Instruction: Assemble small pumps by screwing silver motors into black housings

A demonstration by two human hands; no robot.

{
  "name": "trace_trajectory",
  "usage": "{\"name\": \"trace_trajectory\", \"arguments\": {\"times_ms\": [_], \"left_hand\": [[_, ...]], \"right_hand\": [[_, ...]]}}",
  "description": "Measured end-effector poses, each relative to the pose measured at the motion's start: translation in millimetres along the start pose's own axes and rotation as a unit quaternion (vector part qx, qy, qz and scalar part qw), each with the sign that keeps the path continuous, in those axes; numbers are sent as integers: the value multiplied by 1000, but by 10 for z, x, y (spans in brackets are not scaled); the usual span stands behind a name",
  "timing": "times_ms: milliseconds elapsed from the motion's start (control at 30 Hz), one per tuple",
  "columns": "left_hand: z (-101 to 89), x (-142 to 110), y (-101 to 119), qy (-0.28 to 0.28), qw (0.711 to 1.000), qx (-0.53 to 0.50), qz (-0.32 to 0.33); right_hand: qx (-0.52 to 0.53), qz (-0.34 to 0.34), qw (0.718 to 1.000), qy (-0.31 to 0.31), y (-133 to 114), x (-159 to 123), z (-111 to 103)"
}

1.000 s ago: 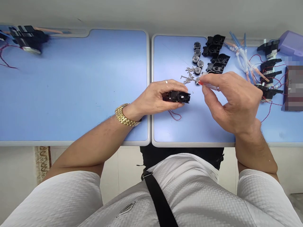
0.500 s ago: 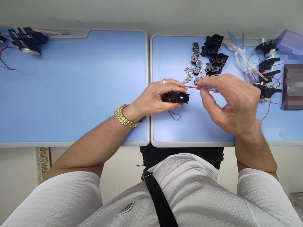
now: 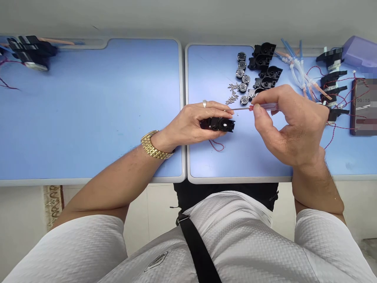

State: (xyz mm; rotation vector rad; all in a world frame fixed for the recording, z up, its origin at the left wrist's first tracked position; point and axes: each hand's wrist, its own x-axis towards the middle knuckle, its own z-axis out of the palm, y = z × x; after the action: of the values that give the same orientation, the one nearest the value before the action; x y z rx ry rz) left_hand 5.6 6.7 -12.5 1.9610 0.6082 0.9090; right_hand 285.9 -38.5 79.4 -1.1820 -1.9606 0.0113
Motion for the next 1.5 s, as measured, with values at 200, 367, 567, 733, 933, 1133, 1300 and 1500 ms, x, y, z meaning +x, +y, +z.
{"name": "trace_trajectory", "arguments": {"times_ms": [200, 367, 567, 733, 933, 1133, 1300, 1500], "left_hand": [[-5, 5, 9, -9, 1000, 16, -10], [-6, 14, 27, -12, 1000, 22, -14], [-12, 14, 17, -10, 1000, 9, 3], [-7, 15, 13, -9, 1000, 4, 2], [-20, 21, 34, -24, 999, 12, -18], [-42, 12, 35, -17, 999, -4, -44], [-41, 25, 54, 4, 994, -39, -100], [-66, 52, 53, 21, 982, -102, -159]], "right_hand": [[10, -28, 1000, -2, 7, 4, 4], [11, -31, 999, -1, 10, 2, 7], [42, 9, 999, 3, 33, 8, 25], [62, 52, 997, 2, 36, 17, 32], [66, 49, 997, 4, 45, 2, 38], [101, 46, 993, 44, 30, -3, 54], [67, 41, 993, 93, 47, -29, 56], [1, 19, 993, 117, -70, -32, -29]]}}
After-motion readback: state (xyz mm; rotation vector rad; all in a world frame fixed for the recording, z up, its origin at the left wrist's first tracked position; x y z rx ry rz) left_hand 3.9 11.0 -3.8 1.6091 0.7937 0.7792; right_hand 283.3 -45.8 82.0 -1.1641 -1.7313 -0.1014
